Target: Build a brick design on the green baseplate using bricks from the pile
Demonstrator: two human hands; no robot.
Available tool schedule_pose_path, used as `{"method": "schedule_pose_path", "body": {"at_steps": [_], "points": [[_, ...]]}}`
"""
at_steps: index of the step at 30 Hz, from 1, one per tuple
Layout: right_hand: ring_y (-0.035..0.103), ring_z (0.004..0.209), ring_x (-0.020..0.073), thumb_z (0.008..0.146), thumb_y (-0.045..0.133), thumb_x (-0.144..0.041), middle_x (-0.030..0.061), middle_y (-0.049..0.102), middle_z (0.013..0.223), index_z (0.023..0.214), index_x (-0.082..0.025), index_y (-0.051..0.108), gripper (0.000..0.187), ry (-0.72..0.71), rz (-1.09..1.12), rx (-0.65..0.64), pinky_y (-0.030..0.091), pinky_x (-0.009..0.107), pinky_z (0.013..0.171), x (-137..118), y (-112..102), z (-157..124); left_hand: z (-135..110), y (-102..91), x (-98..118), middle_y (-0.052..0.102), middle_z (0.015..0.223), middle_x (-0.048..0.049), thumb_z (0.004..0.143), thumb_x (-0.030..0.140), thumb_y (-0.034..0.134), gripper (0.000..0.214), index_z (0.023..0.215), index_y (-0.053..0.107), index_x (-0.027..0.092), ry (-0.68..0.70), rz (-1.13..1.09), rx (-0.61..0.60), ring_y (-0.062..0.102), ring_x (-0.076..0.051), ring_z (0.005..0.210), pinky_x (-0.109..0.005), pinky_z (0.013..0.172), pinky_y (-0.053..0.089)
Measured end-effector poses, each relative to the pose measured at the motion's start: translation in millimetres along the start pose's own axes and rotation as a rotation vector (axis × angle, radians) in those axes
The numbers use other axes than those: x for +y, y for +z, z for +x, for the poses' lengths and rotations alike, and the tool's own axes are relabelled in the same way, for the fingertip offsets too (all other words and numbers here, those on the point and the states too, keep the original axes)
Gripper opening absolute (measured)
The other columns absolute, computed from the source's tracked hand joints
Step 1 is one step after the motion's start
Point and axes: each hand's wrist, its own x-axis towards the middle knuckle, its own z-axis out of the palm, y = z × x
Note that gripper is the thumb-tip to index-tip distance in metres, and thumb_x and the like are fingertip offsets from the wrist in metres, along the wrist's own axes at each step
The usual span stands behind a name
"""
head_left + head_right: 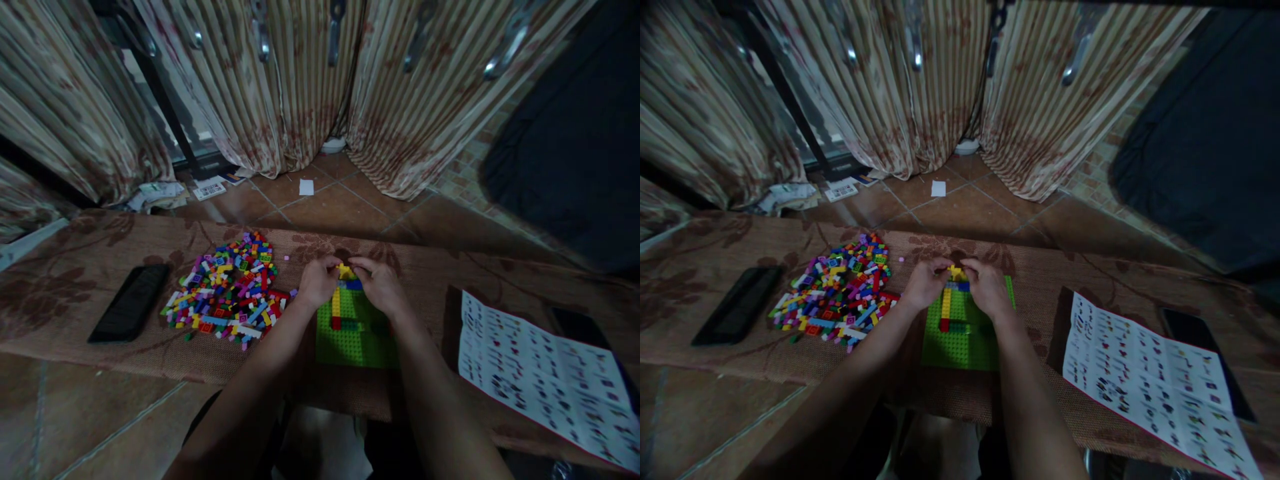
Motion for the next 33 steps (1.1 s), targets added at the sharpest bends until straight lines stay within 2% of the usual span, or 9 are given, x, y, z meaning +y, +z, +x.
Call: {"method": "schedule_pose_path", "body": {"at_steps": [5,11,17,23,33], "points": [[0.069,0.097,0.0208,0.090,0.052,-0.027,0.0054,0.074,0.109,0.113,-0.024,0.069,0.029,0.046,0.094,0.097,0.052,0.037,0.090,7.9,-6.2,1.9,2.9,-1.7,-4.8,0.075,0.101,-0.0050,0.081,0.009,0.055,0.026,0.099,0.071,0.017,-0.033,-0.040,0.029,0.069,-0.015,0.095,-0.026,0.090,0.052],[0.069,0.096,0.0203,0.089,0.053,-0.028,0.0068,0.074,0.109,0.109,-0.021,0.070,0.027,0.045,0.159,0.146,0.053,0.036,0.090,8.4,-14.9,-0.5,8.2,-4.3,-17.1,0.075,0.099,-0.0069,0.079,0.008,0.054,0.025,0.096,0.071,0.014,-0.022,-0.081,0.056,0.069,-0.016,0.090,-0.026,0.086,0.052],[0.069,0.097,0.0198,0.089,0.054,-0.028,0.0066,0.075,0.105,0.106,-0.020,0.071,0.025,0.047,0.206,0.163,0.053,0.035,0.090,-1.8,-24.4,-6.6,6.4,-6.9,-17.1,0.074,0.093,-0.0041,0.075,0.008,0.055,0.027,0.094,0.071,0.016,-0.010,-0.003,0.063,0.068,-0.015,0.088,-0.025,0.084,0.052],[0.069,0.098,0.0204,0.089,0.054,-0.028,0.0063,0.074,0.108,0.105,-0.021,0.072,0.024,0.052,0.163,0.152,0.053,0.035,0.087,-5.3,-30.9,-13.0,1.3,-15.8,-11.0,0.074,0.090,-0.0043,0.073,0.007,0.055,0.024,0.090,0.071,0.016,-0.039,0.055,0.061,0.068,-0.017,0.086,-0.026,0.081,0.052],[0.070,0.095,0.0218,0.089,0.054,-0.028,0.0042,0.075,0.104,0.103,-0.024,0.073,0.024,0.040,0.123,0.117,0.053,0.037,0.087,-5.9,-37.2,-21.8,4.8,-24.6,-26.5,0.074,0.088,-0.0058,0.070,0.008,0.058,0.024,0.090,0.071,0.013,-0.080,0.028,0.091,0.067,-0.018,0.082,-0.027,0.079,0.052]]}}
